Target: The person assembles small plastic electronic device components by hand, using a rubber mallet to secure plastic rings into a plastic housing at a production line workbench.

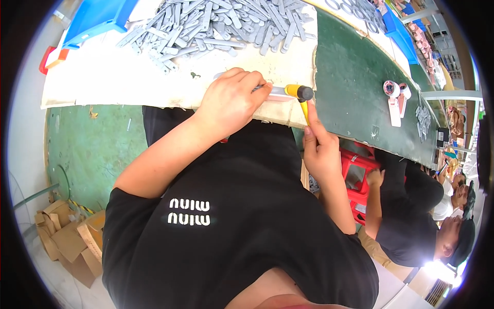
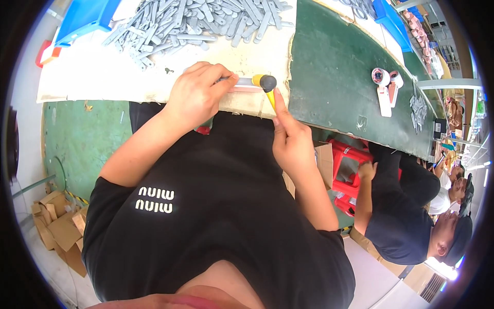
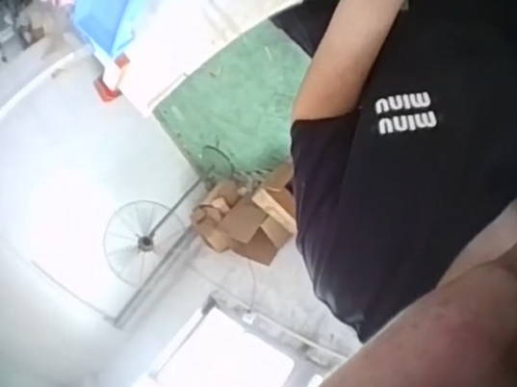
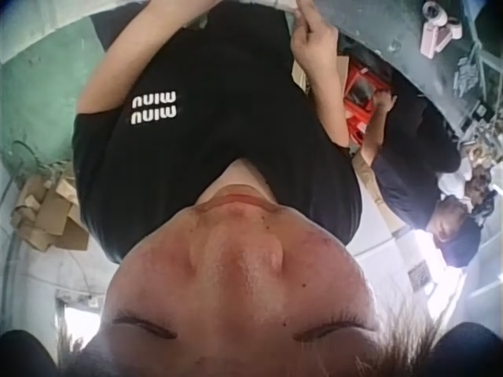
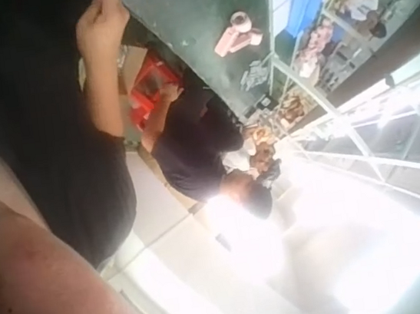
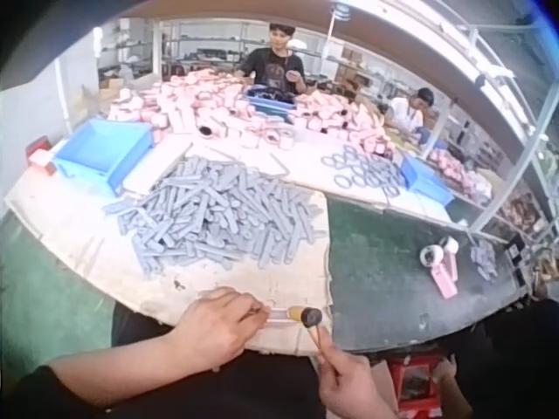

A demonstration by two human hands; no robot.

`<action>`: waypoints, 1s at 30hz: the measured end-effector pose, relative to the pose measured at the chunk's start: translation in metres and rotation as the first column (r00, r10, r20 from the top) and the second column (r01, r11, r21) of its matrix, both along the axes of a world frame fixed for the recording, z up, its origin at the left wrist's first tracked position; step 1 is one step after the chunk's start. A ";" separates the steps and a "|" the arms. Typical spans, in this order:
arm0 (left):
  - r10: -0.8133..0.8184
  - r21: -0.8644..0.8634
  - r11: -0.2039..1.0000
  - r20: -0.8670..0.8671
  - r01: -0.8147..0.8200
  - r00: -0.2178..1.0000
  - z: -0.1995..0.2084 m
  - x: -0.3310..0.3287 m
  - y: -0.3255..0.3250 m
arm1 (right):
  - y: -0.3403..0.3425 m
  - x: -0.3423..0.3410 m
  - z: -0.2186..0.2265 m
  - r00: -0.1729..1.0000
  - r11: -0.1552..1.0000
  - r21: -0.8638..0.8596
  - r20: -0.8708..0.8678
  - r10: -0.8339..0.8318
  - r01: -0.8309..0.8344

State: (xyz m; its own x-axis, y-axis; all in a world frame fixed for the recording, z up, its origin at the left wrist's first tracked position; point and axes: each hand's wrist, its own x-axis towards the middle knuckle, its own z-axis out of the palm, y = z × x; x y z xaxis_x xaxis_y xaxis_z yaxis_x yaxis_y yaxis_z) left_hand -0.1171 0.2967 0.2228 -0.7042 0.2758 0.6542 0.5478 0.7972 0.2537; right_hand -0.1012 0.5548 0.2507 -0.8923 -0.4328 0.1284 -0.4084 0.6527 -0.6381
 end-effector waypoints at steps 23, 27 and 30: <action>-0.072 -0.267 0.958 0.143 0.109 0.987 0.024 -0.002 -0.003 | 0.015 0.006 -0.003 0.992 0.887 -0.446 0.101 -0.082 0.118; -0.037 -0.188 0.981 0.086 0.053 0.996 0.032 0.001 -0.011 | 0.017 0.004 -0.012 1.000 0.917 -0.399 0.019 -0.009 0.016; -0.074 0.037 0.997 0.249 0.067 0.966 0.019 -0.001 -0.020 | 0.014 0.003 -0.013 0.998 0.907 -0.420 0.051 0.024 -0.001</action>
State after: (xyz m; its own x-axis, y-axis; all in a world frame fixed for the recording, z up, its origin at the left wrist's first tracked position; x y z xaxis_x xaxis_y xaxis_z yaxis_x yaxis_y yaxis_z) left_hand -0.1185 0.2764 0.2421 -0.8257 0.3146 0.4683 0.5188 0.7496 0.4110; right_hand -0.0983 0.5687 0.2376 -0.8978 -0.3606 0.2528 -0.3722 0.3146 -0.8732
